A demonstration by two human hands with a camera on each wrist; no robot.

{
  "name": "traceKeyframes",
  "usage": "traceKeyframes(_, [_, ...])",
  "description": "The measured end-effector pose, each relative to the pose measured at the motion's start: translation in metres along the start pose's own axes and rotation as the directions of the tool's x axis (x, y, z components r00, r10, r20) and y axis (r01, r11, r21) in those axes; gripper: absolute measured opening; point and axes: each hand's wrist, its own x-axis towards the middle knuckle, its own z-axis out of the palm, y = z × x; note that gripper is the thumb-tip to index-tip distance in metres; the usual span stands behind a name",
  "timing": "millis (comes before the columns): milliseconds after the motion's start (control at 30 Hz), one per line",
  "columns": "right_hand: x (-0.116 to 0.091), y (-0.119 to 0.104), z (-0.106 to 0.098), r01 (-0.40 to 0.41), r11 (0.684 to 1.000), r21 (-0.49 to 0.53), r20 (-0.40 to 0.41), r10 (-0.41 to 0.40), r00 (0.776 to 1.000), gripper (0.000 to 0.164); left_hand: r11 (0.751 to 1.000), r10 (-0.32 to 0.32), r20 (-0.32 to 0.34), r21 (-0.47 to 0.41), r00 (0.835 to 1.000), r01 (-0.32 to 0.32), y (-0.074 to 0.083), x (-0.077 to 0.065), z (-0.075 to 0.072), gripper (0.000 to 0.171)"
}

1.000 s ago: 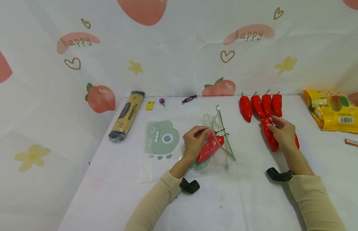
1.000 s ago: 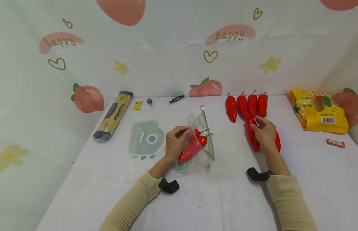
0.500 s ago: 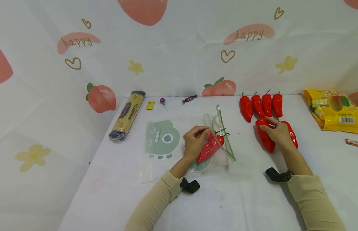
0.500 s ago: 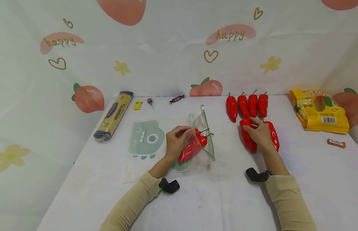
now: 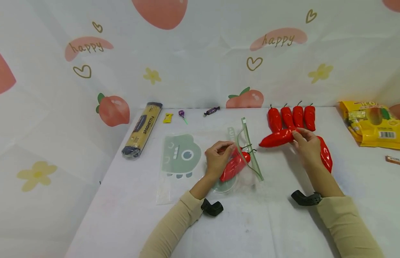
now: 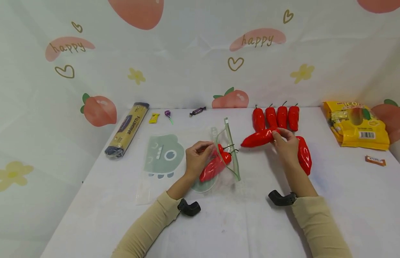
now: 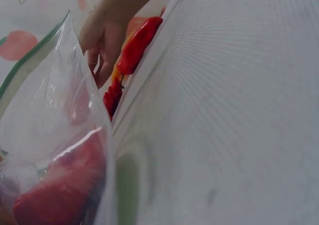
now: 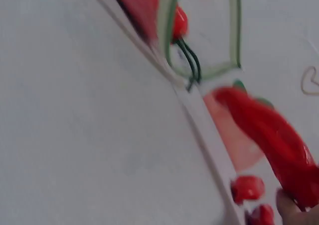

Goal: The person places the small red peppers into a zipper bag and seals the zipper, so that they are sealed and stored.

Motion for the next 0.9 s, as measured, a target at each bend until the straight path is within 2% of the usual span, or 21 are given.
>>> traceKeyframes(100, [-0.006,0.005,0.018,0.01,0.979,0.201,-0.017,-0.006,1.0,0.052,1.0,-0.011,0.009,-0.002,1.0,0.011,-0.001,0.0,0.0,0.014])
traceKeyframes(167, [-0.01,0.009,0.032,0.008,0.969,0.246,-0.024,-0.002,1.0,0.049,1.0,-0.018,0.02,-0.004,1.0,0.019,-0.001,0.0,-0.001,0.014])
traceKeyframes(233, [-0.01,0.014,0.044,0.011,0.971,0.237,-0.025,-0.005,1.0,0.044,1.0,-0.023,0.03,-0.008,0.999,0.023,-0.002,-0.001,-0.001,0.015])
traceKeyframes(300, [-0.009,0.02,0.056,0.037,0.985,0.168,-0.045,-0.03,0.999,0.04,1.0,-0.021,0.037,-0.014,0.999,0.022,-0.002,-0.001,-0.001,0.014])
traceKeyframes(367, [-0.008,0.027,0.064,0.062,0.996,0.058,-0.052,-0.059,0.997,0.04,1.0,-0.021,0.046,-0.02,0.999,0.022,-0.001,-0.001,-0.001,0.015])
traceKeyframes(467, [-0.006,0.037,0.07,0.103,0.989,-0.111,-0.029,-0.107,0.994,0.044,1.0,-0.016,0.049,-0.024,0.999,0.017,0.0,-0.001,-0.001,0.014])
traceKeyframes(567, [-0.005,0.044,0.072,0.153,0.95,-0.273,0.036,-0.149,0.988,0.046,1.0,-0.011,0.053,-0.025,0.999,0.012,0.0,-0.002,-0.001,0.015])
traceKeyframes(700, [-0.005,0.048,0.071,0.21,0.881,-0.424,0.202,-0.134,0.97,0.048,0.999,-0.01,0.066,-0.037,0.998,0.012,0.001,-0.002,-0.001,0.015])
traceKeyframes(800, [-0.004,0.049,0.07,0.254,0.833,-0.492,0.314,-0.102,0.944,0.049,0.999,-0.011,0.069,-0.037,0.998,0.013,0.001,-0.002,0.0,0.016])
traceKeyframes(900, [-0.002,0.048,0.067,0.309,0.789,-0.531,0.366,-0.116,0.923,0.048,0.999,-0.015,0.066,-0.031,0.998,0.017,0.002,-0.002,0.0,0.016])
